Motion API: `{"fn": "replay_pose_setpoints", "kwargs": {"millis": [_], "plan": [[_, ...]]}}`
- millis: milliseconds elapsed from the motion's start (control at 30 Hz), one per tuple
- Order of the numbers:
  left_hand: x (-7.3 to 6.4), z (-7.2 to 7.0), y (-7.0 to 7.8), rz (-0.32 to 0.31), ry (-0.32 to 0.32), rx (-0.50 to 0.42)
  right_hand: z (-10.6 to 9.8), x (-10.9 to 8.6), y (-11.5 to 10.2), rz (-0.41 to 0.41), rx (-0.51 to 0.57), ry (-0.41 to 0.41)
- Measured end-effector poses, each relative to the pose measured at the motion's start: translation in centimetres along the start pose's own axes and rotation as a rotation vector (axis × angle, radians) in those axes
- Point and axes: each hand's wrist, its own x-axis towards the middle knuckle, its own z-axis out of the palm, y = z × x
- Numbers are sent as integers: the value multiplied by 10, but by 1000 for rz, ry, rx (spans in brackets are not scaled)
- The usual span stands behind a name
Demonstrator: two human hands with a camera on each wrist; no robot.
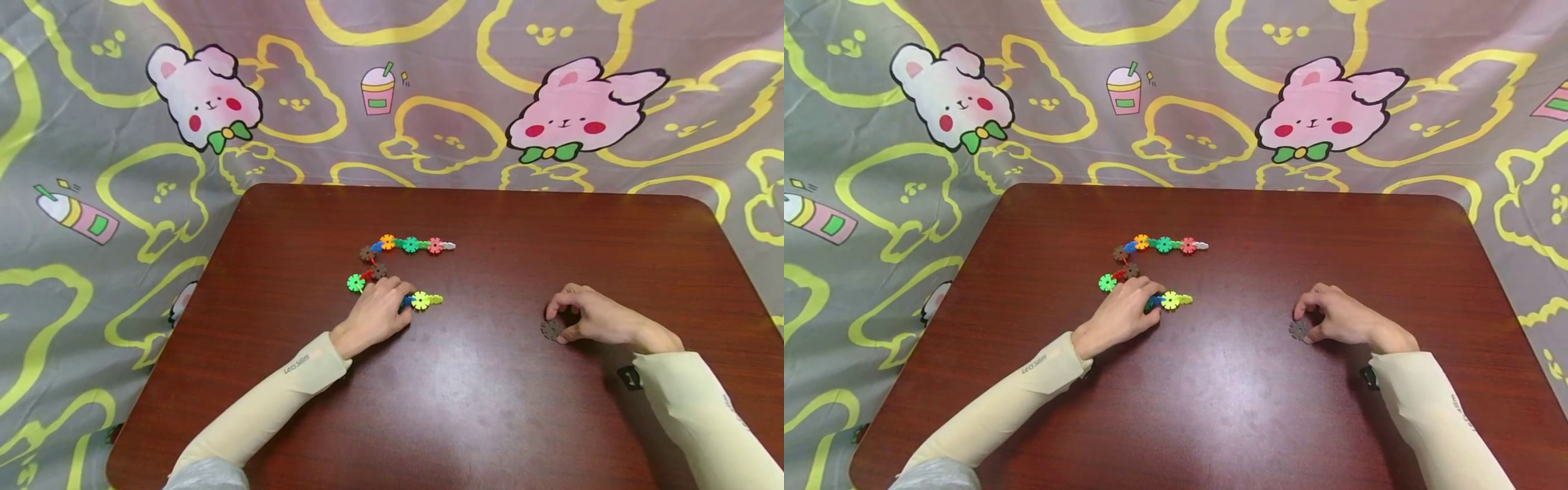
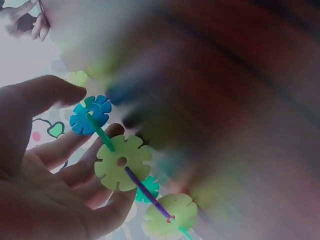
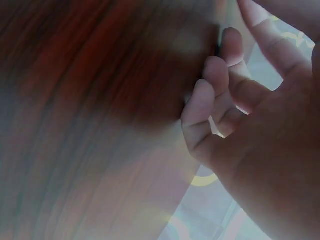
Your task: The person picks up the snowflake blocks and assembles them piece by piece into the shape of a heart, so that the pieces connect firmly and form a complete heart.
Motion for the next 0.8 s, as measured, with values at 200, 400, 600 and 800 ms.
{"fn": "replay_pose_setpoints", "kwargs": {"millis": [200, 400, 600, 800], "plan": [[3, 0, 5, -13, -42, 3, -1, 8, -5, 153, 12, -20], [9, 0, 12, -25, -76, -30, 2, 22, -14, 215, 38, 9], [12, -1, 15, -23, -127, -58, 10, 40, -23, 231, 196, 23], [13, 0, 15, -9, -133, -59, 27, 65, -37, 323, 605, 9]]}}
